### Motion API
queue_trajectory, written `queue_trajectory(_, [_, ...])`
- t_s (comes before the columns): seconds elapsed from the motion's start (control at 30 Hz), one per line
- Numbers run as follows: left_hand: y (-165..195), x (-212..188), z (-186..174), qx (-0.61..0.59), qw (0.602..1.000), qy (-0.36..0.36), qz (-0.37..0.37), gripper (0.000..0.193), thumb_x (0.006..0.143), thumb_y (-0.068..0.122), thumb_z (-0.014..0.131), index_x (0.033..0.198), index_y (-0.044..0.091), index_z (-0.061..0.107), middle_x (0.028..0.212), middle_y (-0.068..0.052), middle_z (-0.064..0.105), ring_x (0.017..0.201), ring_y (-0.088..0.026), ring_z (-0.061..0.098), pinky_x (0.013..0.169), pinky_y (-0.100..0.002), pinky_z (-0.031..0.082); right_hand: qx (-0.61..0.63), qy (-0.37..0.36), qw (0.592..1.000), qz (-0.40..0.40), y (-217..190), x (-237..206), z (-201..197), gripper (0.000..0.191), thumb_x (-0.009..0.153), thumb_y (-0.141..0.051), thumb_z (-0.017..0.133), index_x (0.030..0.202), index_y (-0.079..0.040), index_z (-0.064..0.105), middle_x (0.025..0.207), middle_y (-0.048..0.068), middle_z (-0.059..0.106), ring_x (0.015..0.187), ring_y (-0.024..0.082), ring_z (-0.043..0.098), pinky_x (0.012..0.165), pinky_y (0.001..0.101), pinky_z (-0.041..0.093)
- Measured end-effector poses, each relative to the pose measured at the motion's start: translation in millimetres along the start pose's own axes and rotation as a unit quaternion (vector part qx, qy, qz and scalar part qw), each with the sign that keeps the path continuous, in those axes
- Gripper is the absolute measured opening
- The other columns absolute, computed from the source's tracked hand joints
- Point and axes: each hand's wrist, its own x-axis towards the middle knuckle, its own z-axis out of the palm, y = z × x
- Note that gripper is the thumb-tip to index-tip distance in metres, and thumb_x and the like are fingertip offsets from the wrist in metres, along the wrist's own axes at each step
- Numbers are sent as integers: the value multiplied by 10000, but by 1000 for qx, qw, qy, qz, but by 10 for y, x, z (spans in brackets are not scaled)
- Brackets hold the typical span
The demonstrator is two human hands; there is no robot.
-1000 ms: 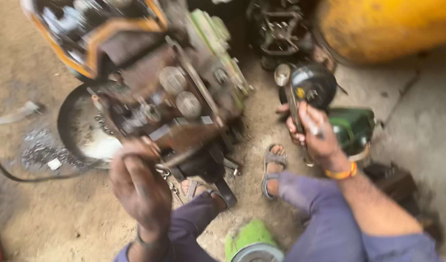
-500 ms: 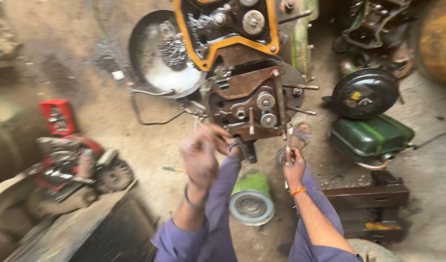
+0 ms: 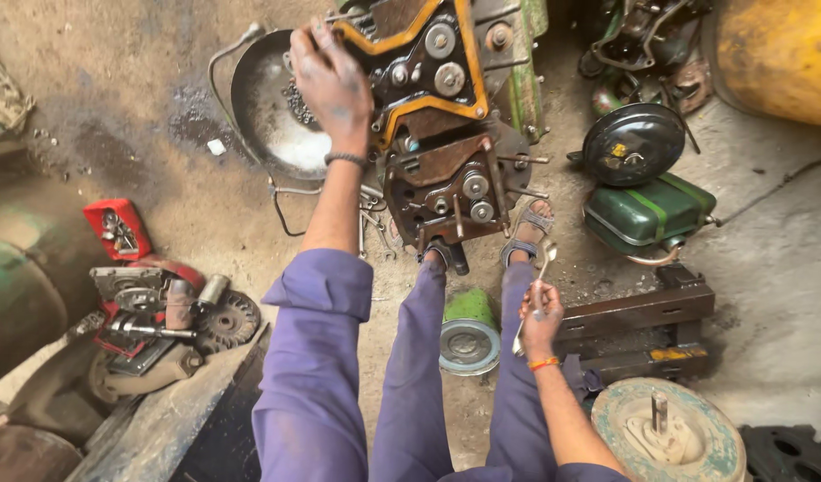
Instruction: The person sits on the ground and uses a wrench to tighten bolts on a small engine block. They place a gasket onto the engine and continue tightening multiple bolts with the wrench.
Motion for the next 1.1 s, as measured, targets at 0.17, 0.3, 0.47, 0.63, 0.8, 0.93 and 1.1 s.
queue_trajectory(0.17, [272,85,-337,12,995,-54,-88,279,1060,275,569,1043,11,657,846,-116,718,727,-226,693,719,-388,554,26,-22,999,-19,-695,-1,70,277,1057,-250,637,858,-136,481,664,-53,448,510,34,385,433,218,318])
queue_trajectory(0.3, [456,24,-740,20,989,-145,-21,199,970,178,709,1073,7,701,914,-102,751,739,-168,703,693,-322,574,19,-43,996,-76,-1430,-120,239,415,1070,-210,653,735,-136,421,600,-50,402,471,45,359,416,227,291])
queue_trajectory(0.47, [673,68,-889,-27,975,-200,-94,201,909,86,730,1071,-23,681,873,-84,744,777,-124,710,689,-277,601,-141,-84,974,-154,-2502,-6,965,94,1002,-110,693,1000,-20,716,753,-12,611,641,49,553,531,192,400])
queue_trajectory(0.63, [718,22,-1034,-14,925,-305,-225,160,980,128,771,1024,-14,712,836,-57,744,747,-132,673,674,-274,558,-295,-230,862,-343,-3205,338,1906,212,965,-63,773,1158,21,745,1045,91,762,926,119,682,845,275,550])
queue_trajectory(0.8, [678,-222,-1182,-224,840,-303,-391,116,979,77,697,1093,57,688,902,-10,745,791,-70,708,653,-227,581,-403,-249,824,-312,-3422,440,2363,209,907,-112,814,1089,-15,779,881,75,771,772,113,689,714,292,549])
queue_trajectory(0.93, [689,-324,-1207,-300,823,-278,-393,144,1007,54,649,1148,70,675,975,-18,752,834,-88,734,668,-242,611,-384,-266,834,-293,-3380,491,2396,149,933,-95,784,1061,-20,771,925,64,779,841,109,715,779,288,559])
queue_trajectory(1.1, [712,-334,-1175,-306,828,-274,-382,174,1007,35,627,1177,48,662,1005,-34,734,859,-110,733,688,-280,661,-192,-302,933,-38,-3239,599,2338,351,899,-44,764,1241,-39,688,925,21,656,797,103,675,688,304,634])
